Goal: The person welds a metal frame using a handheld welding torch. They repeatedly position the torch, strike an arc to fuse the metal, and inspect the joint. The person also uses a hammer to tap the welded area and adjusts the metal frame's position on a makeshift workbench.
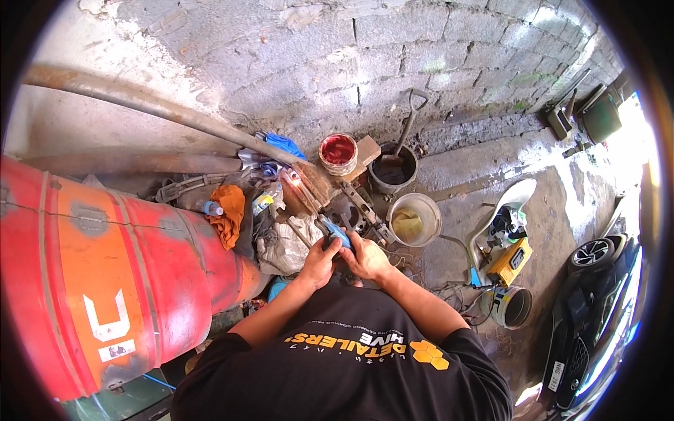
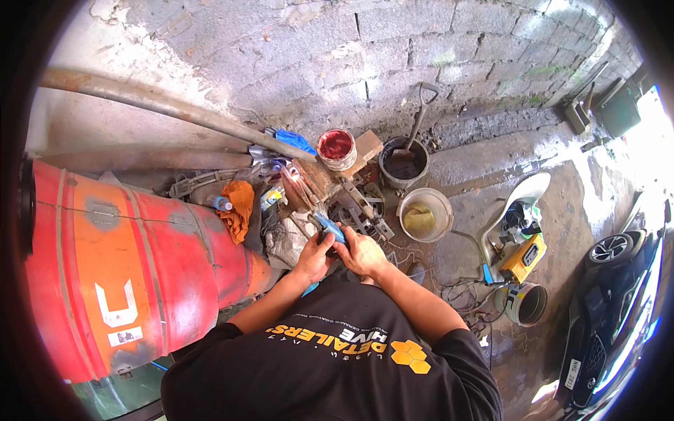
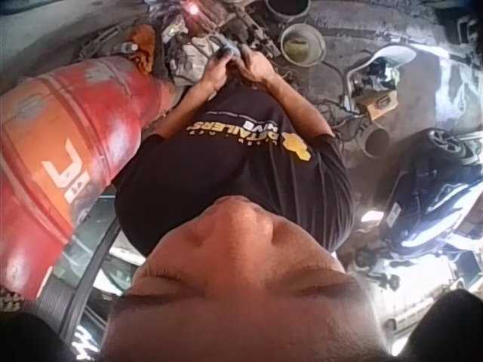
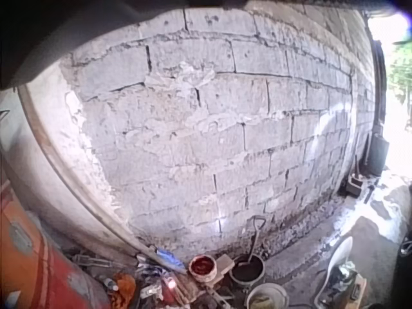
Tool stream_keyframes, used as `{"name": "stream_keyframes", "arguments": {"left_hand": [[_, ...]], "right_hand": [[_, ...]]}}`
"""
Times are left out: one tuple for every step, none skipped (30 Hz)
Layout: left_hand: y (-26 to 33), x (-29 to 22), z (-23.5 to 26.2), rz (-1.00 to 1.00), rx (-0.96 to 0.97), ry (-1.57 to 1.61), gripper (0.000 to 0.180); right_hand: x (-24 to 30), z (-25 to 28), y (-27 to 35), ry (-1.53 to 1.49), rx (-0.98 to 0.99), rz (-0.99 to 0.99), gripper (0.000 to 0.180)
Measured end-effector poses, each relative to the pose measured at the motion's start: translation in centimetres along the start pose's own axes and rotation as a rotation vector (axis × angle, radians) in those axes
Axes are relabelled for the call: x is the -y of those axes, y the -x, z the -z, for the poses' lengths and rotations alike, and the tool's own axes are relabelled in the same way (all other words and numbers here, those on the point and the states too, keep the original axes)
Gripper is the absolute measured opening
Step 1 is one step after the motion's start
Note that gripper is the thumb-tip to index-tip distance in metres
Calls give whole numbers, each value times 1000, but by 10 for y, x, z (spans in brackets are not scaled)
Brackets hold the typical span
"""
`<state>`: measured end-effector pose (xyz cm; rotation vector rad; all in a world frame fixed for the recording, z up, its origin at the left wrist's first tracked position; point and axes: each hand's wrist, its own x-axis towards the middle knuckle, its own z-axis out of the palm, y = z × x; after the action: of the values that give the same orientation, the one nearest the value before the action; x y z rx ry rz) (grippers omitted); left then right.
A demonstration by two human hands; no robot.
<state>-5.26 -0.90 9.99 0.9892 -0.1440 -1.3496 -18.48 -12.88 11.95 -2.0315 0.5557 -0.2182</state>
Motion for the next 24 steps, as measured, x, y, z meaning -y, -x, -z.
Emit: {"name": "stream_keyframes", "arguments": {"left_hand": [[0,-1,0,7,-3,-1,45],[0,-1,0,6,-8,-8,45],[1,-1,0,5,-13,-15,45],[1,0,0,4,-17,-21,45],[1,0,0,-2,-18,-25,45],[0,1,1,-9,-19,-28,44],[0,1,2,-15,-20,-31,44],[0,0,1,-6,-15,-30,45],[0,-2,0,2,-10,-29,45],[0,-3,-1,11,-6,-28,45],[-1,-2,2,11,0,-44,46],[-4,0,5,11,6,-59,46],[-6,2,8,12,12,-75,47],[-5,0,4,12,42,-65,47],[-3,-3,-1,13,72,-56,48],[-3,-5,-5,14,103,-46,48],[-2,-4,-3,-16,85,-84,49],[1,-2,0,-46,62,-121,49],[3,0,4,-76,39,-158,50],[6,0,4,-68,56,-66,52],[7,0,5,-100,39,-124,54],[8,0,6,-98,39,-141,54],[8,-4,3,-101,39,-157,54],[6,-3,1,-115,35,-176,54]], "right_hand": [[2,1,0,1,5,-1,51],[3,1,-1,2,10,-1,51],[2,1,-1,4,10,-9,51],[0,-1,-1,6,11,-16,51],[0,-2,-1,7,13,-23,51],[0,-2,-1,-1,15,-23,50],[0,-1,-1,-9,18,-23,49],[0,-1,0,-17,20,-24,49],[0,0,0,-43,17,-36,47],[0,0,0,-69,15,-48,45],[1,0,1,-95,14,-60,44],[-2,-2,0,-235,1,-77,41],[-8,-6,-1,-375,-12,-93,39],[-15,-9,-1,-516,-28,-112,37],[-22,-11,-1,-584,-26,-160,35],[-28,-13,-1,-651,-24,-207,33],[-31,-15,-1,-721,-17,-253,31],[-20,-8,-1,-375,2,-115,35],[-9,1,-1,-30,20,25,39],[1,6,1,7,-6,88,41],[8,6,2,44,-32,150,44],[5,3,2,38,-73,161,45],[3,2,2,31,-71,126,45],[1,0,2,25,-68,92,45]]}}
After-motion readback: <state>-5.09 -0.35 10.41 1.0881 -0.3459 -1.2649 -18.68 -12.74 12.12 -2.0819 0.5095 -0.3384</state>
